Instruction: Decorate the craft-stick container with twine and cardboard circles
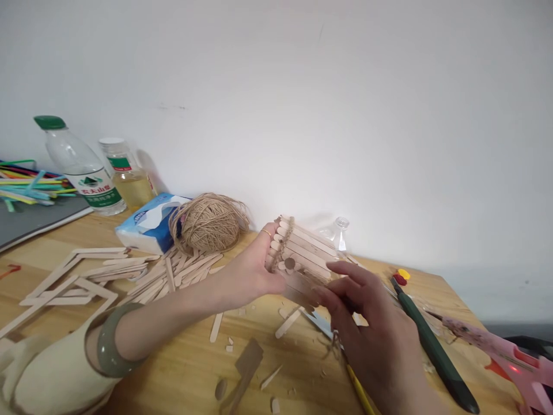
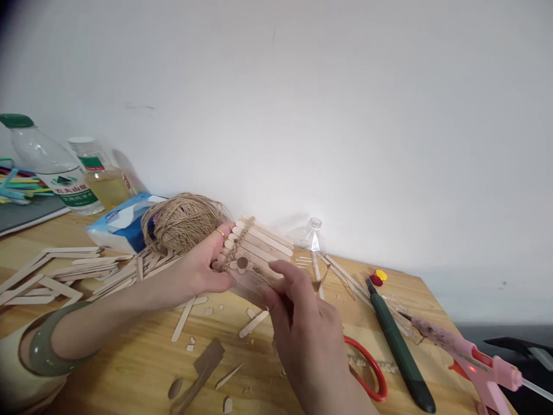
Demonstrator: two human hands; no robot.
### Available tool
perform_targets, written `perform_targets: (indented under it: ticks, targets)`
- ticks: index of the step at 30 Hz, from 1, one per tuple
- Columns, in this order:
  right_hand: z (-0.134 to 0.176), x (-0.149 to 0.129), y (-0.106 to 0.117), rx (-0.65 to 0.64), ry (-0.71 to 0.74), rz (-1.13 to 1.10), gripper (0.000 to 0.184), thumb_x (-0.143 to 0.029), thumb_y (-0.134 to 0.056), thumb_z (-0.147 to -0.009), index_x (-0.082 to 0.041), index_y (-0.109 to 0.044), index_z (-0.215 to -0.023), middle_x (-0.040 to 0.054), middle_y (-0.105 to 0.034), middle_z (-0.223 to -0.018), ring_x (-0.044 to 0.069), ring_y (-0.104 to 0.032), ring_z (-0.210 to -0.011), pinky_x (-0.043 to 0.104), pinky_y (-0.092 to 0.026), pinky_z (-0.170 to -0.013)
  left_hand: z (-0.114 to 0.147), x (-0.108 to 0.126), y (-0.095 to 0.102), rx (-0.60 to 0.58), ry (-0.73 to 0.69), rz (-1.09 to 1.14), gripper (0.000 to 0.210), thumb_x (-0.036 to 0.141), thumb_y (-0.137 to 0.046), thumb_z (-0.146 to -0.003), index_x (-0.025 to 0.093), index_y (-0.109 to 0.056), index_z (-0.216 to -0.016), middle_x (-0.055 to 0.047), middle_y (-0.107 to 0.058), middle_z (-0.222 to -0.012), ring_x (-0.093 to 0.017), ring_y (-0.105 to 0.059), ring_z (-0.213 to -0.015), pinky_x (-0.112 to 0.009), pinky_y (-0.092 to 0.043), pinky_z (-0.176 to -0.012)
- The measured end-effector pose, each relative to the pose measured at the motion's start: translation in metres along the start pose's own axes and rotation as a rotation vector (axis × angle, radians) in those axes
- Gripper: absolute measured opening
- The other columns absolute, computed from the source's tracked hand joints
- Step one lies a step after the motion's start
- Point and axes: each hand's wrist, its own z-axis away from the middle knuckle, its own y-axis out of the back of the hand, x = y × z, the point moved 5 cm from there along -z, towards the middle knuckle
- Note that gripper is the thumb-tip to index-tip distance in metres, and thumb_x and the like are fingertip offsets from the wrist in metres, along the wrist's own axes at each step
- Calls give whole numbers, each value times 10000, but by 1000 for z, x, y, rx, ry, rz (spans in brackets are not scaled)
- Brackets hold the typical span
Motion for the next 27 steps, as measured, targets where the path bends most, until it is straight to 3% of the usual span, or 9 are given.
perform_targets:
  ticks: [2, 4, 10, 20, 27]
  targets:
    - [-1, -1, 1, -5, -9, -14, 69, -186, -507, -876, -235, -554, -889, -56, -654, -602, 92, -594, -446, 163, -459, -452, 1, 1, -2, -16, 1, 37, 810, 83, -635, -647, 196, -246, -1349, -55, -631, -1062, -194, -618, -917, -276, -466, -738]
    - [-1, -6, 3, 18, 71, -2, 89, -172, -510, -880, -237, -554, -836, -37, -671, -639, 98, -610, -479, 175, -469, -481, 2, 0, -4, -38, 18, 64, 822, 80, -626, -655, 206, -223, -1360, -47, -644, -1038, -190, -628, -888, -279, -468, -729]
    - [-1, -12, 4, 36, 177, 73, 144, -136, -461, -914, -210, -568, -976, 6, -694, -658, 131, -638, -528, 213, -482, -513, 4, -2, -5, -14, 53, 52, 867, 69, -624, -657, 198, -163, -1380, -51, -648, -1054, -199, -615, -949, -265, -467, -739]
    - [4, -18, 3, 8, 244, 42, 85, -90, -548, -863, -174, -551, -878, 0, -653, -602, 103, -590, -490, 205, -424, -481, 5, 1, -7, -49, -16, 19, 711, 4, -554, -658, 200, -307, -1295, -26, -621, -1084, -117, -596, -814, -207, -458, -703]
    - [6, -16, -2, -30, 287, 24, 107, -77, -559, -854, -169, -544, -907, 8, -651, -602, 116, -577, -471, 226, -416, -466, 6, 0, -6, -29, 4, -23, 832, 33, -571, -654, 209, -205, -1380, -31, -615, -1075, -168, -594, -919, -234, -461, -755]
